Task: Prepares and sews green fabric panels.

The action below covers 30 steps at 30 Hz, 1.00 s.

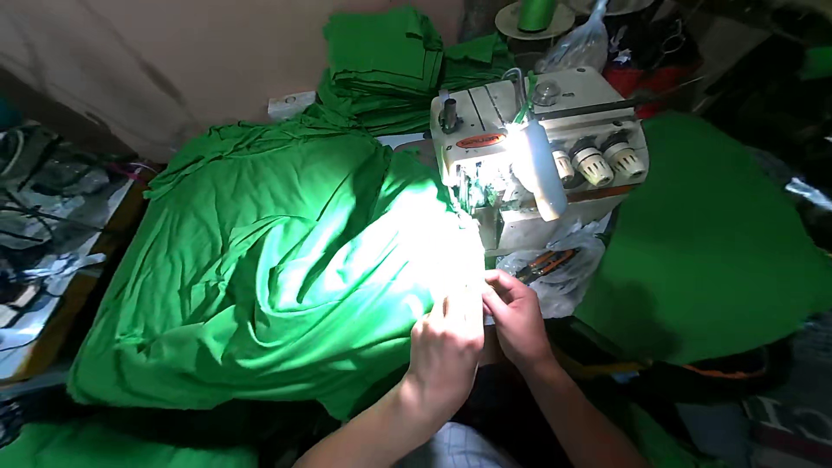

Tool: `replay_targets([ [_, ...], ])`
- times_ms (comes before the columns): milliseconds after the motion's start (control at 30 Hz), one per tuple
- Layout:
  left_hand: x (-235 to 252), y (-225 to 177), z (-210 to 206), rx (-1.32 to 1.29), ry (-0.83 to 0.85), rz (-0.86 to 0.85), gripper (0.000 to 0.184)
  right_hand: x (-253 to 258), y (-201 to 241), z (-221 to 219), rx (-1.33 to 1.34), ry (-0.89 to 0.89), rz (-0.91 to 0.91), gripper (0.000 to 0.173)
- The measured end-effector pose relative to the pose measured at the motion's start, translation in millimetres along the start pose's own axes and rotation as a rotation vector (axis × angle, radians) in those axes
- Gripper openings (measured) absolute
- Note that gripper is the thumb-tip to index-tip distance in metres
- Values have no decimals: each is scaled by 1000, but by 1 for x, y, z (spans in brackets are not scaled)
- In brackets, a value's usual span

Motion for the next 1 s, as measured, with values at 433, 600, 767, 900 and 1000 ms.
replay_targets([
  [433, -46, 27, 14, -78, -18, 226, 16, -24, -10, -2, 85, 70, -240, 13],
  [600, -32, 20, 35, -264, -96, 205, 26, -32, -7, -4, 130, 76, -161, 7],
  [767, -34, -8, 31, 15, 47, 12, 18, -52, -6, 0, 18, 102, -159, 6],
  [900, -42, -8, 13, 54, 164, 31, 29, -64, -7, 1, -9, 109, -165, 7],
  [1000, -39, -6, 9, 59, 168, 55, 33, -62, -7, 3, -4, 49, -118, 7],
])
Point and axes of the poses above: each hand's wrist, its own x-axis towards the middle knuckle, its own z-axis out of the back of the hand, y = z × x, the point moved 7 cm from there along x, towards the middle knuckle, and after that the axes turned 12 degrees about -x, right-handed, at the moved point
